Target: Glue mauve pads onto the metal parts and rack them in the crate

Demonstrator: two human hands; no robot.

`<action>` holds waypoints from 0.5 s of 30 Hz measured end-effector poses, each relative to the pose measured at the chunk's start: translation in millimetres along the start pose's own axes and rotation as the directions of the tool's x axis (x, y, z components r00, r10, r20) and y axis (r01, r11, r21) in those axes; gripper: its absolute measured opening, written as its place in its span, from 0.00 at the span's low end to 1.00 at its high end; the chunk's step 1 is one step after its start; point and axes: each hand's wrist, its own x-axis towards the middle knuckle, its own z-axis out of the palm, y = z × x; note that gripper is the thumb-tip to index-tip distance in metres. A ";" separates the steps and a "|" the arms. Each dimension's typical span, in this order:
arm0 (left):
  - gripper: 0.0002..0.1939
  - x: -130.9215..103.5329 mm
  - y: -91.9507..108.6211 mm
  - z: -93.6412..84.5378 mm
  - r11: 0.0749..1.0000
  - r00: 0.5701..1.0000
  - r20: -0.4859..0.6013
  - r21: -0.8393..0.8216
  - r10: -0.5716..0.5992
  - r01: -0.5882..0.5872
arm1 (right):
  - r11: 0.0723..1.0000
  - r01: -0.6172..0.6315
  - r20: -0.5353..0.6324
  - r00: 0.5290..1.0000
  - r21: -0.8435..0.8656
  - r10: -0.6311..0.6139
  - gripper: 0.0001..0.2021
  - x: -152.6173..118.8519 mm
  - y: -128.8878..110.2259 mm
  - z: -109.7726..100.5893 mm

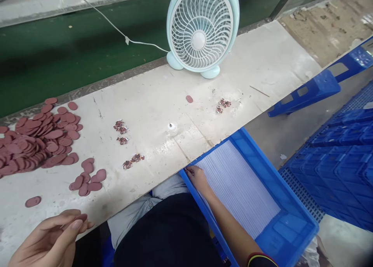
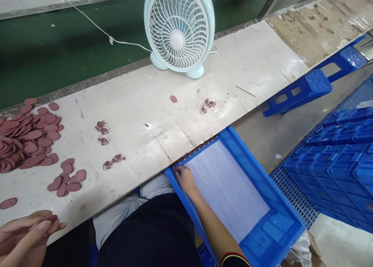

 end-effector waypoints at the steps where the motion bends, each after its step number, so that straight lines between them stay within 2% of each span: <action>1: 0.06 0.6 0.1 0.3 1.000 1.000 0.002 -0.008 0.001 -0.001 | 1.000 -0.002 -0.002 1.000 0.005 0.002 0.14 -0.1 0.4 0.3; 15: 0.07 3.9 -2.8 1.2 1.000 1.000 0.002 0.009 0.000 0.000 | 0.998 -0.033 -0.001 0.999 0.051 0.033 0.14 -0.8 5.9 1.9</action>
